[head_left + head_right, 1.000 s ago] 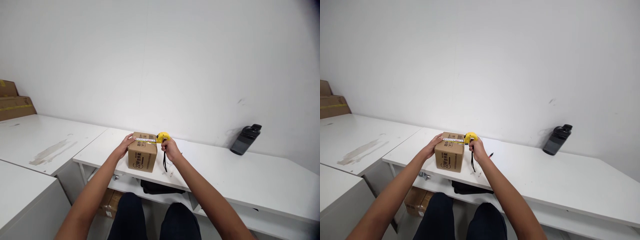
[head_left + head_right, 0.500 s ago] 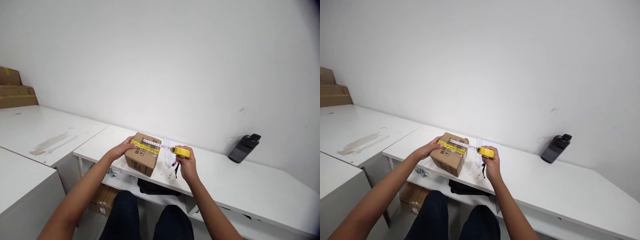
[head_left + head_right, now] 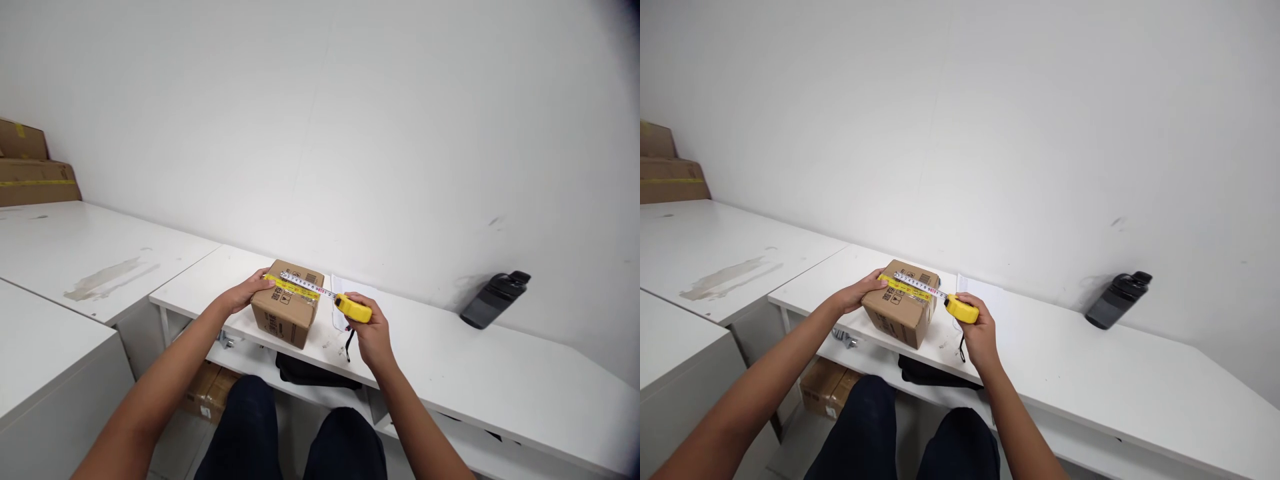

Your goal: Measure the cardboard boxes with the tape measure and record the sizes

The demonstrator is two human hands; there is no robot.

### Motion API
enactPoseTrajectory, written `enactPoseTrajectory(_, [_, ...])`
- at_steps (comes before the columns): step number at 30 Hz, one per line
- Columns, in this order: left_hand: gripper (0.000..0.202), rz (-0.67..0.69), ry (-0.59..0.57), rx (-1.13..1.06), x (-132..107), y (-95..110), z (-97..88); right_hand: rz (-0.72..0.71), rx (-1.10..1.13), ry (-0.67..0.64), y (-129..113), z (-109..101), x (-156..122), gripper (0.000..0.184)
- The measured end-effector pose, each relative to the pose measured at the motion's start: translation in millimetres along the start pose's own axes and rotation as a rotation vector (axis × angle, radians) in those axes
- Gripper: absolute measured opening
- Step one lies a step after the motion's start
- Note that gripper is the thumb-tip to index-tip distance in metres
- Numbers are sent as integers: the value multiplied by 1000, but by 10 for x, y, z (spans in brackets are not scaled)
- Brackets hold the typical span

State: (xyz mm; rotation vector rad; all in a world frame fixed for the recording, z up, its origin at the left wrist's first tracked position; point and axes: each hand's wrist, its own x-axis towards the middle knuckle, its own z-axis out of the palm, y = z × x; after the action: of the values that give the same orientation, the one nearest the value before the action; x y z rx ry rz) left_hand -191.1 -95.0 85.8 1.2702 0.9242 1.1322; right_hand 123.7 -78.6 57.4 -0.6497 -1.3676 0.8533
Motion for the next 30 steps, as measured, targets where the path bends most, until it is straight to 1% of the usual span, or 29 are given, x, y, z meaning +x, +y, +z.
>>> enactPoseTrajectory(3, [71,12,-4,-62,8,-29,-20,100,68,6,1,44,-19,35])
enactPoseTrajectory(7, [60,41,1,-134,30,-88,-73,222,181,43,8,112,-37,38])
enactPoseTrajectory(9, [57,44,7,-130,34,-91,-82,270,219,60,14,146,-47,41])
enactPoseTrajectory(11, [57,43,20,-106,28,-73,-63,287,231,72,25,165,-58,42])
enactPoseTrajectory(15, [66,40,48,-57,8,-27,48,269,165,42,36,120,-40,40])
enactPoseTrajectory(18, [77,50,69,-19,-5,-13,149,263,73,-14,-31,45,39,39])
enactPoseTrajectory(20, [86,58,36,13,-22,-15,203,279,40,-31,-116,13,105,38])
enactPoseTrajectory(22, [92,65,-15,65,-46,-33,244,294,26,-17,-210,9,154,36])
enactPoseTrajectory(24, [98,67,-13,149,-67,-87,274,282,6,6,-283,22,168,33])
enactPoseTrajectory(26, [105,64,35,253,-76,-200,294,248,-32,6,-315,34,147,32])
enactPoseTrajectory(28, [107,54,86,337,-68,-376,307,213,-105,-40,-295,32,98,33])
enactPoseTrajectory(30, [99,18,146,405,-51,-591,321,127,-201,-101,-226,15,30,34])
